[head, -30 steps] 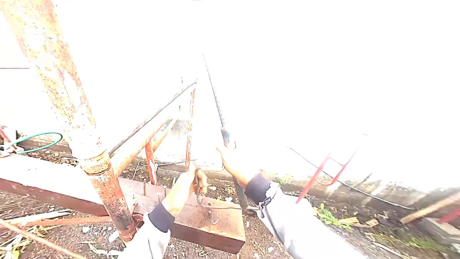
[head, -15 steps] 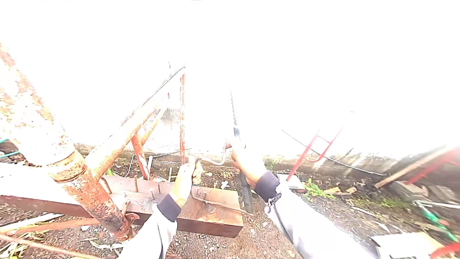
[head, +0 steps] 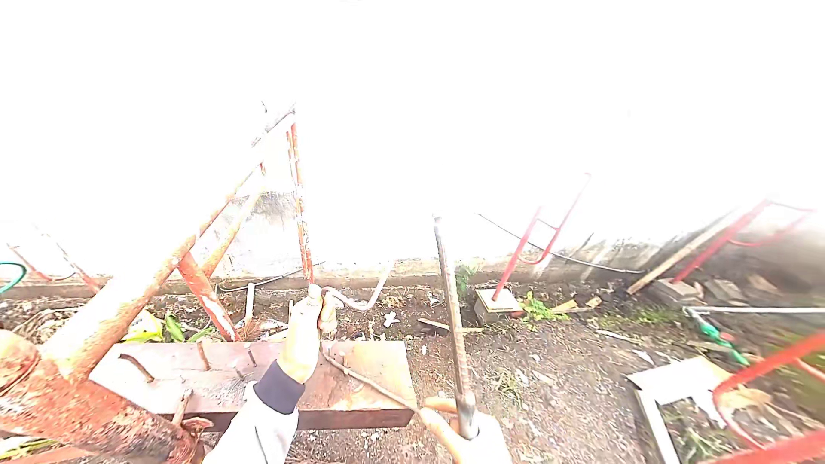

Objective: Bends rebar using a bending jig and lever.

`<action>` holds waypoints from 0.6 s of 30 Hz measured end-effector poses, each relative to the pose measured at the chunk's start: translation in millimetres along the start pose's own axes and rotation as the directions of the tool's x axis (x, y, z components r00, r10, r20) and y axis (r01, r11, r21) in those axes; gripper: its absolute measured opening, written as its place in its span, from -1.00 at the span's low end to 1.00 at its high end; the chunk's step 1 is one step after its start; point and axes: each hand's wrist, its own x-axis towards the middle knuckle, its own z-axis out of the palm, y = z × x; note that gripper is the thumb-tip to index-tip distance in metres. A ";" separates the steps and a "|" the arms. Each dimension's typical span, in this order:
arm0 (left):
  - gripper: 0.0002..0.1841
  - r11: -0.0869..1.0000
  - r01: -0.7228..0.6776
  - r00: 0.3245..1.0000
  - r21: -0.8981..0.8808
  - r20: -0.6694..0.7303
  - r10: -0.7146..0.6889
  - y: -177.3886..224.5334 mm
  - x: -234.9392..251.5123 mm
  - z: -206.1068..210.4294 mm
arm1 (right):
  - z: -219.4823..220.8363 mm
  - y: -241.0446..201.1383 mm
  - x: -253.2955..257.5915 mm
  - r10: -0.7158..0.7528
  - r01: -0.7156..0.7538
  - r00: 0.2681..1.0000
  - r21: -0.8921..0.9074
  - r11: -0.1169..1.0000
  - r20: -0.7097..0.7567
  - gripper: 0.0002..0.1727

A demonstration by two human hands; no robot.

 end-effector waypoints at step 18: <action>-0.45 0.997 0.023 0.999 -0.078 0.033 -0.020 -3.5 0.0 -3.1 | 18.1 1.0 -8.9 0.038 -0.030 0.995 0.084 0.996 -0.097 -0.84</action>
